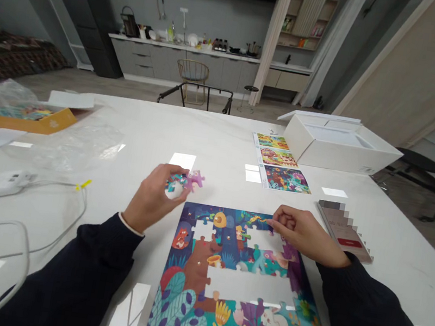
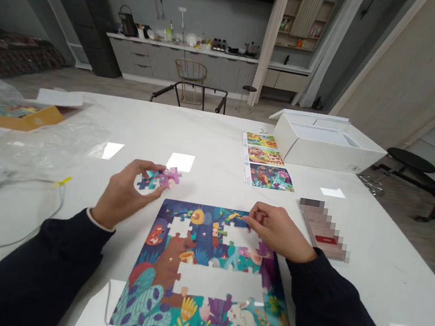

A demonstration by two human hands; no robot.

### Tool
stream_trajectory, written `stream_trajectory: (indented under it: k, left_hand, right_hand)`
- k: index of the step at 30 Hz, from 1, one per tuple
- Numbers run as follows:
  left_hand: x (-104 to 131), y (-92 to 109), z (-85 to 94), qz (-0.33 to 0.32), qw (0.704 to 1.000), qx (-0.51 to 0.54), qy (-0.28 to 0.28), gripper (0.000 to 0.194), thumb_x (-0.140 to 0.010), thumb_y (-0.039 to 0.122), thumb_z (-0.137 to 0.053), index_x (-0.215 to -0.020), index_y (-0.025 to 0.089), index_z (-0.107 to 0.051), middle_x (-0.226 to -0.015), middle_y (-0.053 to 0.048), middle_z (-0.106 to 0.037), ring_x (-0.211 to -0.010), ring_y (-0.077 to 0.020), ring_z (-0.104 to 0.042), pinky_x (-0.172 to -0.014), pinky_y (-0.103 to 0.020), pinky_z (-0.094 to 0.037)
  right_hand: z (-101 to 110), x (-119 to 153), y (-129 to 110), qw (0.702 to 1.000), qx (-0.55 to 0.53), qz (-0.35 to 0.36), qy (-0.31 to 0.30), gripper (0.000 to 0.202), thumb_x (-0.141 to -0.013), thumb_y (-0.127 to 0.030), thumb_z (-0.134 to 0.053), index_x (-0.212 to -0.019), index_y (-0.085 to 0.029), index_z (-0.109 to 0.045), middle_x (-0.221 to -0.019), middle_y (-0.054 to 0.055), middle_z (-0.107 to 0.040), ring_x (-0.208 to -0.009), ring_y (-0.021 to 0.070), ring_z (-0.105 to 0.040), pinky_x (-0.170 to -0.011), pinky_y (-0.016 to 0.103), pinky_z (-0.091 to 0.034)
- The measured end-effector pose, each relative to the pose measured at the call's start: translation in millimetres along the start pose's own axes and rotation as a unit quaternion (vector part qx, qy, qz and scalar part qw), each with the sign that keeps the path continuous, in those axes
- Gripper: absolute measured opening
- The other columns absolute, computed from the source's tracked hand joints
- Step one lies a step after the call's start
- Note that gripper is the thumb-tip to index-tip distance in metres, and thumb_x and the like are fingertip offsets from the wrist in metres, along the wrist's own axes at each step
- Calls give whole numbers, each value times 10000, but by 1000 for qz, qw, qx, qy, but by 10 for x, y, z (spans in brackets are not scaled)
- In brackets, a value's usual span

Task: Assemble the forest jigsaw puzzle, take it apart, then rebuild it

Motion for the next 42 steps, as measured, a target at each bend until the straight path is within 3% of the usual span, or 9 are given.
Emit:
stream_trajectory:
  k: [4, 7, 9, 13, 17, 23, 28, 31, 42]
  left_hand:
    - [156, 629, -184, -76, 986, 129, -73, 377, -907, 180, -710, -1243, 224, -544, -1166, -80, -708, -1065, -222, -694, -894, -366, -605]
    - [270, 881, -315, -78, 969, 203, -121, 399, -907, 164, -714, -1252, 232, -526, -1171, -92, -695, -1110, -232, -687, -949, -396, -601]
    - [315, 982, -359, -81, 962, 223, -138, 402, -911, 161, -715, -1256, 235, -523, -1172, -92, -689, -1118, -231, -680, -947, -393, -599]
    - [320, 1064, -381, -87, 955, 239, -152, 345, -922, 179, -719, -1213, 229, -540, -1173, -91, -690, -1118, -222, -668, -946, -378, -583]
    - [210, 1026, -438, -80, 953, 242, -161, 216, -911, 187, -728, -1085, 213, -602, -1144, -83, -705, -1070, -216, -669, -913, -362, -570]
    - [-17, 1262, -793, -142, 928, 228, -258, 113, -933, 210, -721, -1038, 208, -680, -1081, -63, -719, -1059, -223, -646, -949, -379, -541]
    - [6, 1584, -1195, -179, 907, 199, -326, 172, -930, 187, -720, -1102, 191, -700, -1124, -93, -679, -1109, -256, -599, -975, -402, -534]
    - [91, 1649, -1365, -187, 902, 191, -339, 176, -928, 173, -718, -1104, 177, -714, -1130, -102, -675, -1103, -264, -591, -972, -407, -534]
    - [179, 1617, -1558, -167, 900, 185, -358, 137, -965, 248, -689, -1025, 227, -811, -1207, -113, -673, -1163, -275, -602, -978, -426, -538]
  right_hand:
    - [-72, 32, -75, 997, -67, -8, -24, 372, -902, -561, -692, -942, -193, -663, -675, -24, -587, -538, 113, -487, -503, 246, -348]
    - [-208, 105, -288, 990, -116, 5, -79, 394, -907, -508, -705, -1182, -234, -640, -899, 10, -693, -497, 86, -495, -447, 232, -333]
    - [-284, 152, -457, 987, -119, 33, -99, 422, -880, -471, -750, -1222, -254, -631, -1039, 33, -730, -503, 78, -516, -444, 229, -359]
    - [-284, 164, -575, 990, -116, 57, -58, 359, -810, -450, -825, -1039, -205, -695, -964, 41, -764, -501, 72, -517, -465, 227, -378]
    - [-123, 116, -374, 990, -137, 30, -30, 423, -784, -445, -838, -1072, -196, -652, -905, 51, -781, -557, 119, -599, -507, 244, -422]
    - [278, 52, 20, 990, 123, -11, 65, 141, -869, -330, -718, -895, -204, -661, -704, 10, -721, -606, 166, -611, -595, 283, -414]
    - [200, 17, 135, 993, 108, -31, 33, 116, -911, -295, -656, -842, -203, -667, -691, 13, -714, -646, 184, -646, -635, 287, -438]
    - [166, 5, 148, 994, 99, -35, 34, 124, -929, -289, -624, -847, -201, -658, -687, 18, -709, -654, 190, -651, -638, 287, -441]
    - [145, -3, 211, 993, 106, -41, 36, 123, -925, -305, -662, -856, -203, -653, -674, 2, -699, -641, 179, -644, -623, 278, -422]
Point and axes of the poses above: each hand's wrist, its own x-axis away from the middle knuckle, its own z-axis out of the back of the hand, y = z × x, the point moved 7 cm from there along -x, towards the middle knuckle
